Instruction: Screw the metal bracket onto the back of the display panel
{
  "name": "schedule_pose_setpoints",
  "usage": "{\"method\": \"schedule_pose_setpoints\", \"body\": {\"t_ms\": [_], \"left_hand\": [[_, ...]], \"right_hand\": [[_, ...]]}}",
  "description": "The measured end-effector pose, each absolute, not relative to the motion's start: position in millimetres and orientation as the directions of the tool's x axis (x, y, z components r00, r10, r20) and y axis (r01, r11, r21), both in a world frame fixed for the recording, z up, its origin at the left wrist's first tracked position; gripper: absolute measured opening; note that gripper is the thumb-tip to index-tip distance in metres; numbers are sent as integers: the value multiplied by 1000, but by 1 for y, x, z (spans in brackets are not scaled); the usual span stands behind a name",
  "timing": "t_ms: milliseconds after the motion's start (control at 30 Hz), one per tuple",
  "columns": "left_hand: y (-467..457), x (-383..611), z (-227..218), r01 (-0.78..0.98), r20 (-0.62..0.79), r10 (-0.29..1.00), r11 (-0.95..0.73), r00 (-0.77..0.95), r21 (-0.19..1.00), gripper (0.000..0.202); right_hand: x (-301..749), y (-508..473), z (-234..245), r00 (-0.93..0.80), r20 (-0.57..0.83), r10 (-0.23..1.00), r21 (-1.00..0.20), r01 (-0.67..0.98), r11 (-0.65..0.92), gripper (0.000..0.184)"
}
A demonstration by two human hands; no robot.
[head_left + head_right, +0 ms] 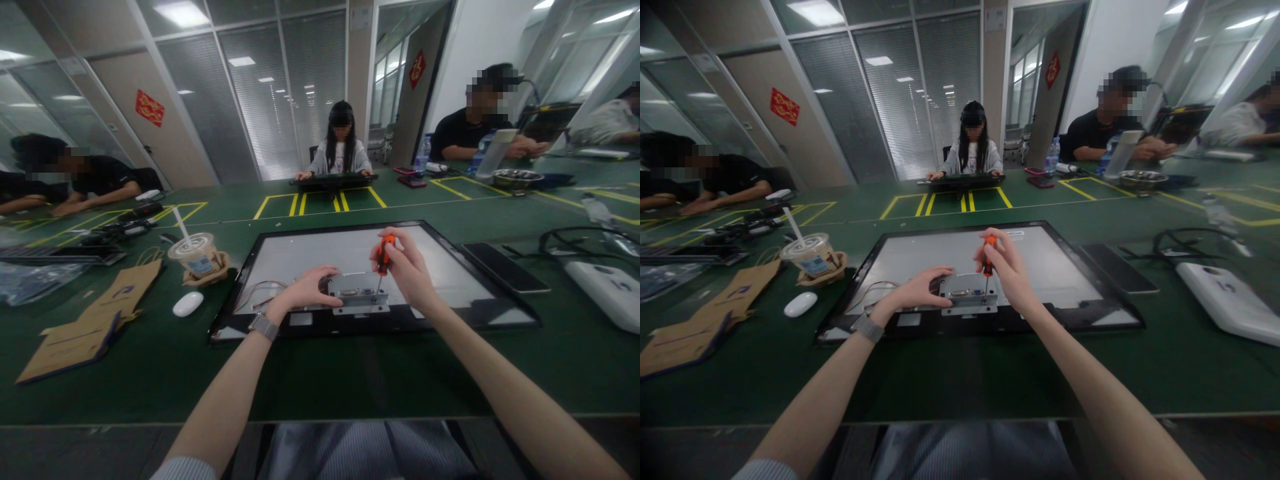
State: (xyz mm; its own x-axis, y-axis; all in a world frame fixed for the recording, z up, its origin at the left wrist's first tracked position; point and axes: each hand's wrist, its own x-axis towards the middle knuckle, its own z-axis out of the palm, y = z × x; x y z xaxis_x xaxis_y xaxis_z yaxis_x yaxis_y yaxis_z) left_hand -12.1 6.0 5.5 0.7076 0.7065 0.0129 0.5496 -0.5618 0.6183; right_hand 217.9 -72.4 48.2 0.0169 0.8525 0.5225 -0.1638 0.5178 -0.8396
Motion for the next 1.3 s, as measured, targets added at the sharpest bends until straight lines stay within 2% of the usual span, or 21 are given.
{"method": "schedule_pose_setpoints", "body": {"t_ms": [333, 733, 1300], "left_hand": [[3, -10, 9, 539, 30, 704, -570, 709, 621, 77], [0, -10, 12, 549, 14, 711, -555, 703, 626, 78], [-1, -8, 14, 556, 14, 719, -549, 695, 624, 76]], "right_hand": [[213, -77, 51, -54, 553, 831, -833, -14, 553, 24], [211, -81, 48, -148, 543, 827, -828, 70, 556, 34], [210, -82, 48, -200, 549, 811, -802, 146, 579, 39]]}}
